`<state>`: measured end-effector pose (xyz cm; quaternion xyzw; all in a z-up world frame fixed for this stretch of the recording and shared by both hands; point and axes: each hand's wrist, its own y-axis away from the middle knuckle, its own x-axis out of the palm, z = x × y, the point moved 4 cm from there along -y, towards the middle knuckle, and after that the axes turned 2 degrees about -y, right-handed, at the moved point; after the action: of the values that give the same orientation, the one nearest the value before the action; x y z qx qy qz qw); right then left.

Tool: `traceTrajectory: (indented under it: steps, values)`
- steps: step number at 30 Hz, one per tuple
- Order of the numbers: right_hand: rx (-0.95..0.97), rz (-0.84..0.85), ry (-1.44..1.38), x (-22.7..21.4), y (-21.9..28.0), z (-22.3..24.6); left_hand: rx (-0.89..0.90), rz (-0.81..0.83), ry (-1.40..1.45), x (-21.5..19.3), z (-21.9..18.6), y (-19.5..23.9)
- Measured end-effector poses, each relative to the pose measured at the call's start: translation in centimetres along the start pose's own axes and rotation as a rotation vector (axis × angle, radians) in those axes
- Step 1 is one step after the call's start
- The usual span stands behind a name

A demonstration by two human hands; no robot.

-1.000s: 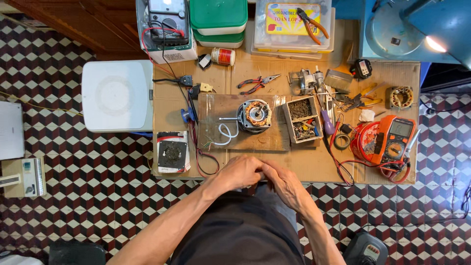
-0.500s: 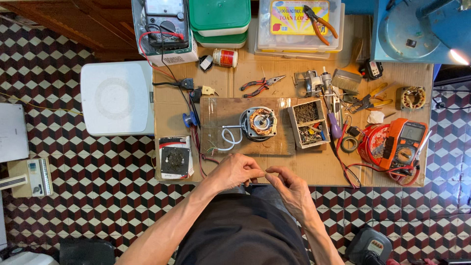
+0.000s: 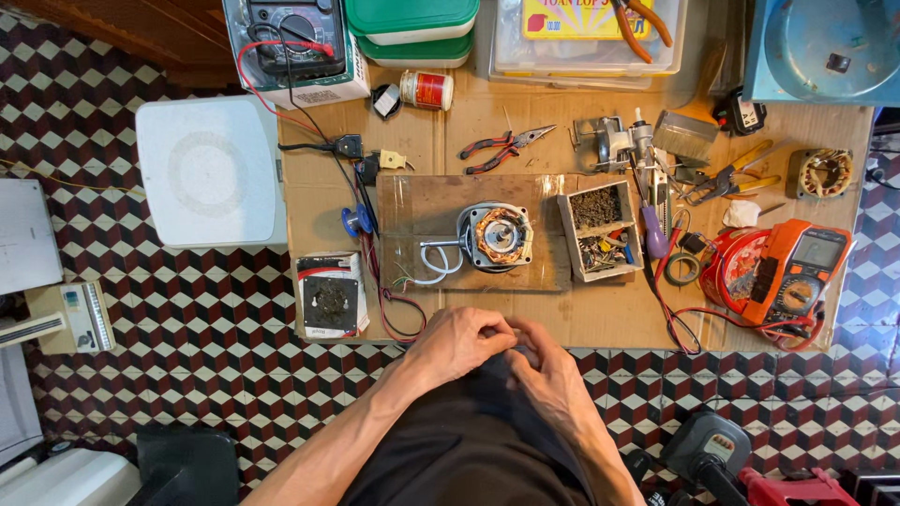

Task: The person works on a small electric motor stator, inserting and adjusting copper windings by hand. They repeatedly rotate the stator, tuck wires into slots, and use a thin metal tool to press and align the windings. The work continues without completing the assembly within the clip.

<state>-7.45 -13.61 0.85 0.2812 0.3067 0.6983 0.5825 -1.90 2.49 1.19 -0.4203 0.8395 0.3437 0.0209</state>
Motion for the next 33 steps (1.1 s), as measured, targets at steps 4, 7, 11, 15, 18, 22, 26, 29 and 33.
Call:
traceTrajectory:
  steps: [4, 7, 11, 15, 18, 22, 26, 29, 33]
  values:
    - [-0.137, -0.043, 0.225, -0.2, -0.2, 0.9, -0.006, -0.008, 0.074, -1.4, -0.5, 0.4]
    - [-0.107, -0.117, 0.276, -0.8, 0.0, 1.2, -0.093, 0.049, 0.17, -1.9, -0.6, 0.3]
    - [-0.281, -0.201, 0.358, -0.5, 0.4, 2.7, -0.094, 0.087, 0.224, -2.4, -0.6, 0.0]
    - [-0.592, -0.264, 0.403, -0.1, 1.3, 4.1, -0.104, 0.138, 0.183, -2.5, -0.2, -0.3]
    - [-0.759, -0.274, 0.502, 0.1, 1.8, 4.9, -0.067, 0.195, 0.202, -2.8, -0.2, -0.5]
    - [-0.832, -0.243, 0.637, 0.4, 2.3, 5.2, -0.079, 0.294, 0.224, -3.2, 0.0, -0.3]
    - [-0.78, -0.262, 0.535, 0.2, 2.6, 4.5, -0.126, 0.347, 0.25, -3.6, 0.2, -0.2]
    - [-0.528, -0.33, 0.357, -1.0, 1.5, 3.0, -0.179, 0.235, 0.234, -5.6, 1.0, -0.7]
    - [-0.203, -0.414, 0.182, -2.0, -0.8, 1.0, 0.039, -0.189, -0.049, -6.9, 0.0, -1.1]
